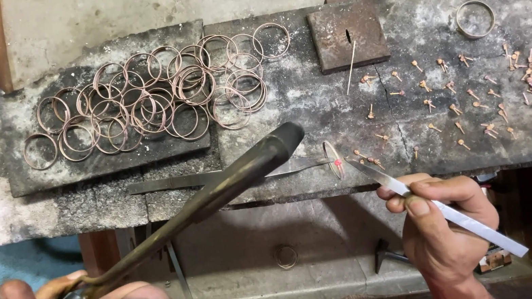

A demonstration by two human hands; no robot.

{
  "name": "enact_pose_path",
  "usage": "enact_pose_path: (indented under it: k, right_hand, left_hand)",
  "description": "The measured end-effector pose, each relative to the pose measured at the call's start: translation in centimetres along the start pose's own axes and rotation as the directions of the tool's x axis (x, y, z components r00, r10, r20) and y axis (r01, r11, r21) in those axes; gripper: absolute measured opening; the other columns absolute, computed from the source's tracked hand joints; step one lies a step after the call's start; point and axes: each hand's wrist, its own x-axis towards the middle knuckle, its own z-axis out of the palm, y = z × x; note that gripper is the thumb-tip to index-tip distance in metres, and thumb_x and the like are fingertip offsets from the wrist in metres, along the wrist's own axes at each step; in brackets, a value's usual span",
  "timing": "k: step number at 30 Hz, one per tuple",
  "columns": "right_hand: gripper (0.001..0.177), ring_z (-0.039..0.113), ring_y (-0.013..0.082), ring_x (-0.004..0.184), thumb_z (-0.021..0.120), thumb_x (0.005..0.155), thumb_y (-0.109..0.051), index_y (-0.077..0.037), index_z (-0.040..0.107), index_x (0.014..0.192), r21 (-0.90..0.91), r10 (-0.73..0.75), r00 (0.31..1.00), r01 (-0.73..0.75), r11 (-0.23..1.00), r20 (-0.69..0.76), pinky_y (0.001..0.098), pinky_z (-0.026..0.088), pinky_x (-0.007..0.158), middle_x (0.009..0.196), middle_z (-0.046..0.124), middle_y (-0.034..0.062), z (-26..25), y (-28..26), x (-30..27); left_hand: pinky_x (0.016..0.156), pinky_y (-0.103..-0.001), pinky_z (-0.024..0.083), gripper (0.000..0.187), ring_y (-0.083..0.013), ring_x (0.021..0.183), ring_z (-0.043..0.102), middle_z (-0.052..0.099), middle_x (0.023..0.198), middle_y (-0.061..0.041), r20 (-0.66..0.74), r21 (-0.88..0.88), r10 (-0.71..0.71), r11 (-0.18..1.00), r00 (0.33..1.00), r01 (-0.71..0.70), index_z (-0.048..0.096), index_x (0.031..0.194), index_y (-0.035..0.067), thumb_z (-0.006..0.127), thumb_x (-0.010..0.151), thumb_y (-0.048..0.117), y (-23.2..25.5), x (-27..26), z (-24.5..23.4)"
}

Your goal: Soldering small metal components onto rings using a blowtorch and tweezers at a jeweler's workbench.

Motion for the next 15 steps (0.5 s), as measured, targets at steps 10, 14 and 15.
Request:
enact_pose_path:
  k: [10, 14, 15]
  right_hand:
    - [0.022, 0.076, 0.0368, 0.081, 0.067, 0.096, -0.019, -0.001, 0.065, 0.110, 0.061, -0.002, 0.999, 0.004, 0.998, -0.038, 0.0337, 0.065, 0.074, 0.085, 0.068, 0.0294, -0.8, 0.4, -0.1]
    - [0.022, 0.074, 0.0316, 0.073, 0.073, 0.095, -0.019, -0.003, 0.064, 0.107, 0.042, 0.018, 0.996, -0.014, 0.999, -0.093, 0.0395, 0.066, 0.073, 0.086, 0.069, 0.0281, -1.0, 0.5, -0.1]
    - [0.021, 0.073, 0.0304, 0.070, 0.073, 0.095, -0.019, -0.004, 0.064, 0.106, 0.040, 0.014, 0.994, -0.010, 0.999, -0.107, 0.0431, 0.067, 0.073, 0.084, 0.068, 0.0272, -1.0, 0.6, -0.1]
  left_hand:
    - [0.075, -0.043, 0.043, 0.051, -0.0381, 0.093, 0.046, 0.051, 0.077, -0.022, 0.080, 0.153, 0.067, 0.985, 0.995, -0.078, 0.057, 0.140, -0.009, 0.027, 0.119, 0.027, 0.2, 0.4, -1.2]
    - [0.068, -0.048, 0.048, 0.050, -0.0406, 0.076, 0.050, 0.042, 0.112, -0.033, 0.159, 0.160, -0.016, 0.987, 0.987, -0.010, 0.051, 0.143, -0.012, 0.027, 0.122, 0.025, 0.3, 0.2, -0.9]
    - [0.066, -0.048, 0.048, 0.048, -0.0397, 0.074, 0.048, 0.041, 0.111, -0.032, 0.114, 0.103, -0.017, 0.995, 0.993, 0.005, 0.052, 0.142, -0.009, 0.028, 0.121, 0.027, -0.4, -0.1, -0.6]
